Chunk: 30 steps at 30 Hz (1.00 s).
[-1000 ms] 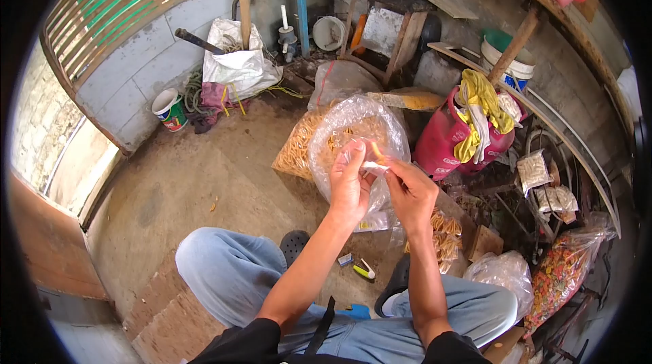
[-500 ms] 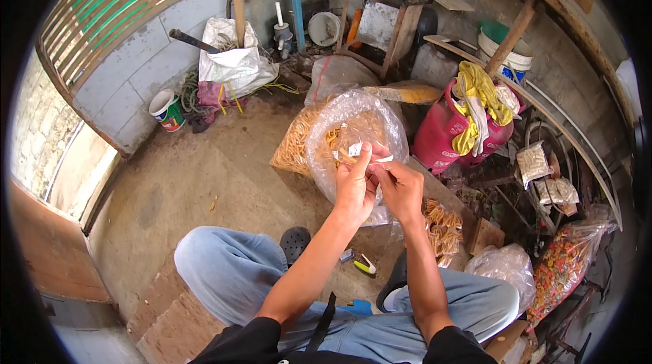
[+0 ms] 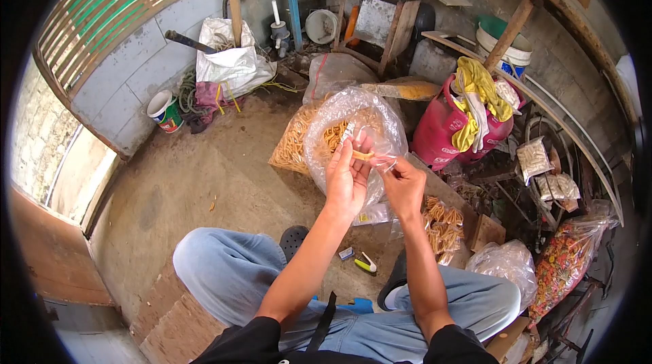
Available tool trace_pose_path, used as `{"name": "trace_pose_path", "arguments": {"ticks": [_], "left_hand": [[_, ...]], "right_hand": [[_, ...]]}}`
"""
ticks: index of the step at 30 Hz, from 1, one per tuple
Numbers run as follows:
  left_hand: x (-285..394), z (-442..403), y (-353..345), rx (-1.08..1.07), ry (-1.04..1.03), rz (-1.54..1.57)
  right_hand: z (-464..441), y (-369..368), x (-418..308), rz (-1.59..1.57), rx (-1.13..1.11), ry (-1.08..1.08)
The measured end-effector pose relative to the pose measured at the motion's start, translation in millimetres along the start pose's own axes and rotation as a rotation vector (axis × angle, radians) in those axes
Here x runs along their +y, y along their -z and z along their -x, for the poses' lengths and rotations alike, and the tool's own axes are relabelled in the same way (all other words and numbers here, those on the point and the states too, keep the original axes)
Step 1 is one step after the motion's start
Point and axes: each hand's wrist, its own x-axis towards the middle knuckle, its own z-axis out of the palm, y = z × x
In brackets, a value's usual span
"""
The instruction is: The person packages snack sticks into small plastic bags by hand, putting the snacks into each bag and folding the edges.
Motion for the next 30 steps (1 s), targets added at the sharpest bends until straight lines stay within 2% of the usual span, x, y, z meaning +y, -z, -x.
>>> {"name": "trace_pose_path", "arguments": {"ticks": [3,6,8,12,15,17,21,26,30], "left_hand": [[0,0,1,0.008,0.014,-0.011],[3,2,-3,0.070,-0.010,0.023],[4,0,-1,0.057,0.000,0.007],[-1,-6,10,-0.037,0.068,-0.022],[1,-5,11,0.006,0.079,-0.035],[6,-5,8,0.037,0.070,-0.061],[10,-10,14,0.065,0.059,-0.082],[5,-14,19,0.050,0.013,-0.071],[11,-10,12,0.011,0.031,-0.100]], "right_hand": [[1,-3,5,-0.027,-0.029,-0.076],[-1,-3,13,-0.089,-0.144,0.030],[-1,0,11,0.022,-0.191,0.080],[-1,-6,2,0.026,-0.114,0.126],[-1,-9,5,-0.053,-0.118,0.076],[-2,-7,8,-0.130,-0.234,-0.116],[-2,-7,5,-0.156,-0.147,-0.119],[2,-13,14,-0.124,-0.316,-0.040],[5,-13,9,-0.199,-0.258,-0.131]]}}
